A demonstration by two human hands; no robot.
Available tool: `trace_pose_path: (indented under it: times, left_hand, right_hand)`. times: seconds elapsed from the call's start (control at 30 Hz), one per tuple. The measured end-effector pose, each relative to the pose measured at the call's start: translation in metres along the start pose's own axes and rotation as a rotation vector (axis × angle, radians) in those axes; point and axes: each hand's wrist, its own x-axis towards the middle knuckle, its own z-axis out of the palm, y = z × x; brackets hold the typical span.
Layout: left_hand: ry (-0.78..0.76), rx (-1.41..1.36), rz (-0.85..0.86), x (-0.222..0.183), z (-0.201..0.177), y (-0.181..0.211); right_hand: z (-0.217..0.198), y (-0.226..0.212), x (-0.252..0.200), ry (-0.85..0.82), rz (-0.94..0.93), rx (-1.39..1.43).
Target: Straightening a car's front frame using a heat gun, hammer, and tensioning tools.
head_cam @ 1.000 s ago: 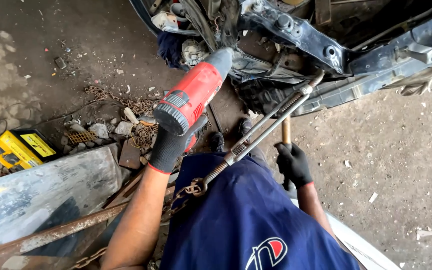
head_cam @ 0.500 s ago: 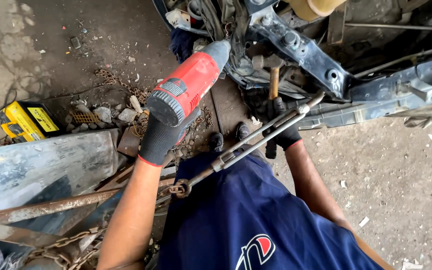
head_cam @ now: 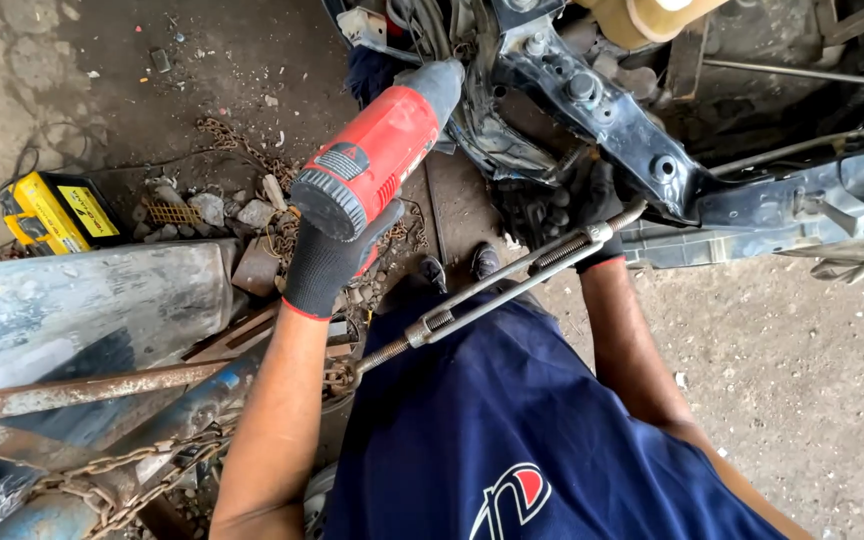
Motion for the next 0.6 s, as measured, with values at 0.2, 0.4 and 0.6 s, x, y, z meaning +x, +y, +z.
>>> trace_pose_path:
  times: [0.2,0.4,0.6]
  left_hand:
    - [0.001,-0.106,-0.034,0.009,-0.005,0.011]
    - [-0.040,-0.330,-0.202,0.024,-0.013,0.025]
    - [0.009,-0.192,-0.092,0.014,0.005,0.008]
  right_hand:
    - [0.007,-0.020,-0.010,-0.012,0.026,-0.148]
    - [-0.014,-0.024,-0.008,0.160,-0.108,0.000]
    - [0.034,-0.027,-0.016,0.180,-0.019,-0.089]
